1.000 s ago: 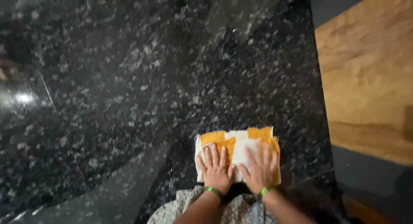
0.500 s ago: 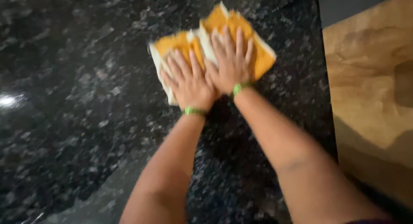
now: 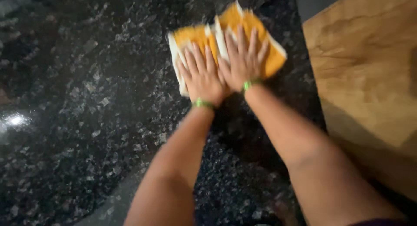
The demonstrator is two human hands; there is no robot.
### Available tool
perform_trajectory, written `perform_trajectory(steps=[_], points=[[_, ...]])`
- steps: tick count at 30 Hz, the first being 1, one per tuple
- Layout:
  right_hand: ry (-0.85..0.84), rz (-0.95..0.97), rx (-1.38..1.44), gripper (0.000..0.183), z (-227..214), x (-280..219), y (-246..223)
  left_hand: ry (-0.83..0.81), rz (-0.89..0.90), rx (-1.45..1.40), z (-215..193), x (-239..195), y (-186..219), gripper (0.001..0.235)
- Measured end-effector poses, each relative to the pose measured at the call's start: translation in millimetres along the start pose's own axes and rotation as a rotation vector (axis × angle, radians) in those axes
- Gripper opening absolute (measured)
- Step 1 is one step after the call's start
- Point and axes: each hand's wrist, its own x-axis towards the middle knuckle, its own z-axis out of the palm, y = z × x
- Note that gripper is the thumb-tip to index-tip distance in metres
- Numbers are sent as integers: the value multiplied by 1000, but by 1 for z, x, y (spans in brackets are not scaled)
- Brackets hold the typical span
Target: The person wipes a dark tiled floor with a yellow and white cloth, periodically dipping the cloth into a blue basin of water to rinse it. The person moves the basin aside to reach different areas and continues wiping the floor surface.
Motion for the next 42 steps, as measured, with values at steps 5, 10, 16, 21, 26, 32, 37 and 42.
perform_trajectory(steps=[5, 10, 16, 21, 26, 32, 37, 42], points=[[3, 50, -41, 77, 3, -141, 12, 82, 103, -68, 26, -134, 20, 65], [-50, 65, -14, 80, 2, -284, 12, -36, 174, -158, 42, -270, 28, 71], [-254, 112, -146, 83, -6, -376, 3, -299, 242, -259, 39, -367, 10, 78], [-216, 513, 92, 95, -18, -352, -69, -191, 188, -143, 31, -335, -80, 67], [-480, 289, 1, 104, -27, -250, -96, 89, 148, -44, 48, -327, -113, 69], [-302, 73, -35, 111, -38, -53, -77, 84, 163, -17, 55, -341, -121, 69], [-332, 256, 15, 113, -53, 12, -18, 21, 140, 1, 59, -342, -115, 71], [-226, 455, 72, 109, -48, -62, 24, 15, 144, 46, 52, -338, -117, 71]])
